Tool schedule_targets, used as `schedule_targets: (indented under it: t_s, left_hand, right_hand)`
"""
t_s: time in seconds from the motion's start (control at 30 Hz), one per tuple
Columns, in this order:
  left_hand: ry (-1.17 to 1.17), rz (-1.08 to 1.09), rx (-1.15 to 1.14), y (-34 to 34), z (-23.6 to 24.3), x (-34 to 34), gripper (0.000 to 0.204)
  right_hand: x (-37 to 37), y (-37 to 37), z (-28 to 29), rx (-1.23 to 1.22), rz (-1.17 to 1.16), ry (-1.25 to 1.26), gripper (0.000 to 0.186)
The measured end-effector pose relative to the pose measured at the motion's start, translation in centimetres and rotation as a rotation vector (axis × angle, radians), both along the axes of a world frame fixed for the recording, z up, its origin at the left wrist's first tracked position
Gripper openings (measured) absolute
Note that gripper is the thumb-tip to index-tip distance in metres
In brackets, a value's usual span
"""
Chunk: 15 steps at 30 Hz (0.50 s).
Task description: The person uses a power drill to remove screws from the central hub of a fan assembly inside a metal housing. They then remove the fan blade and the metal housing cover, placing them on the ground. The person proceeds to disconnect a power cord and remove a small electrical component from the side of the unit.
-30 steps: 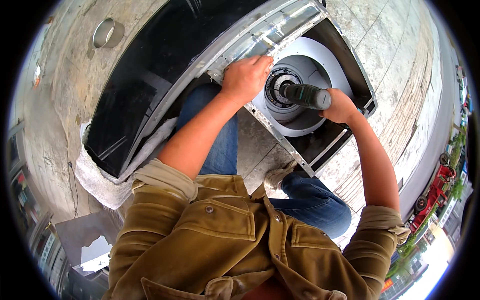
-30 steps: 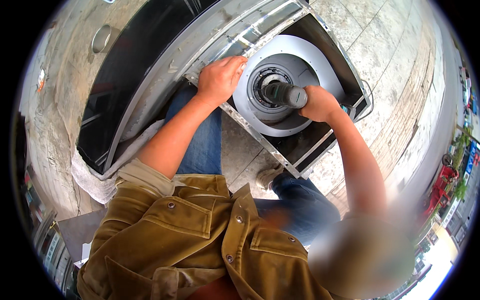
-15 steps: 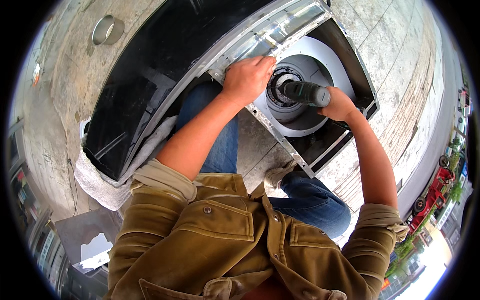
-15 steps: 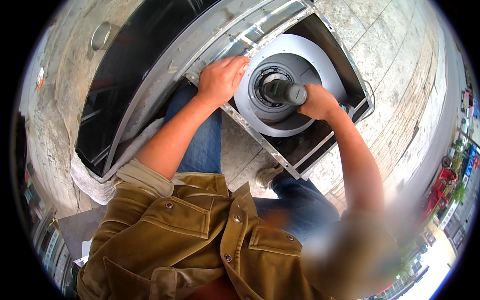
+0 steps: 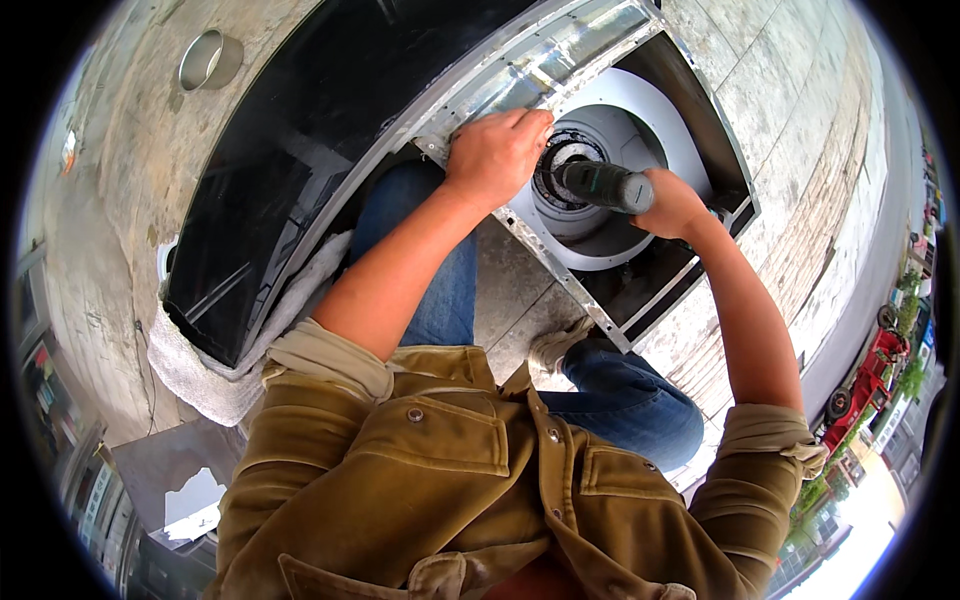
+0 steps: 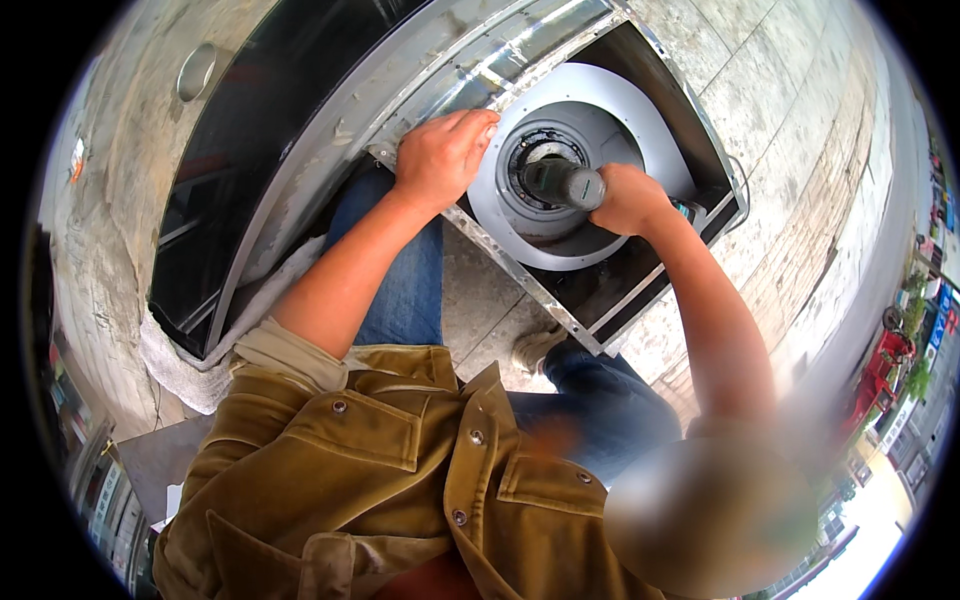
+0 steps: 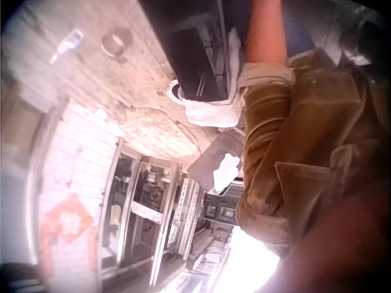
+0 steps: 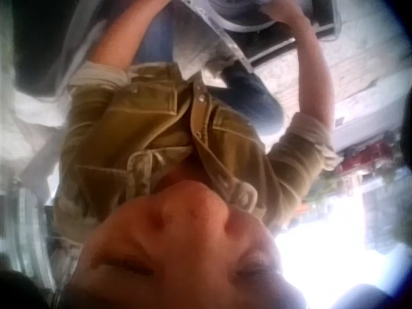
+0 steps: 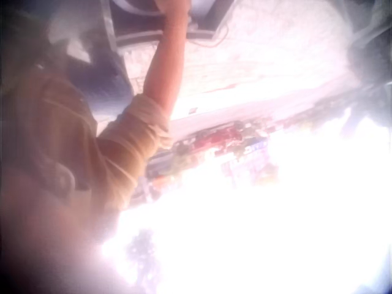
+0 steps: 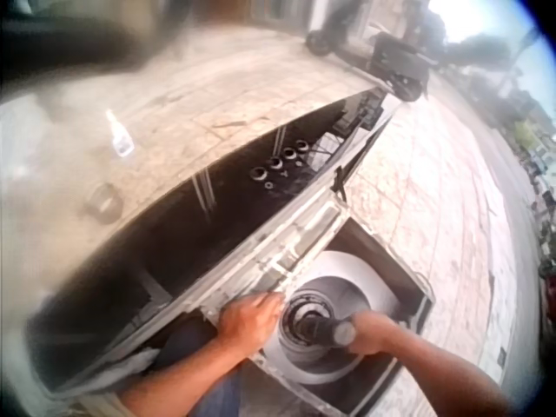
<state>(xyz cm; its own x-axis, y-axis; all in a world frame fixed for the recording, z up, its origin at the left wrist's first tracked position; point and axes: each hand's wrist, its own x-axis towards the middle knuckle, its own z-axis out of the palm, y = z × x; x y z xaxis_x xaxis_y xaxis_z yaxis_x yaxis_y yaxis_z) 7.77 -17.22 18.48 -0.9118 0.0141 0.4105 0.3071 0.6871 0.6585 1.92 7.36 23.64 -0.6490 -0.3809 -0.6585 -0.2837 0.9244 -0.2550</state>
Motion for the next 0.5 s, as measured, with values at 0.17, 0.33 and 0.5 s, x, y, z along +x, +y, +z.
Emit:
schedule_targets:
  t_s: [0.17, 0.33, 0.5]
  left_hand:
    - [-0.012, -0.014, 0.034, 0.1, 0.3, 0.0, 0.010]
    - [-0.041, 0.000, 0.074, 0.1, 0.5, 0.2, 0.010]
    - [-0.036, -0.001, 0.101, 0.0, 0.4, 0.2, 0.011]
  right_hand:
    - [-0.1, -0.4, 0.0, 0.089, 0.008, -0.078, 0.033]
    - [-0.4, -2.2, 1.3, 0.144, 0.004, -0.060, 0.038]
    - [-0.7, -2.5, 1.0, 0.146, 0.096, -0.051, 0.028]
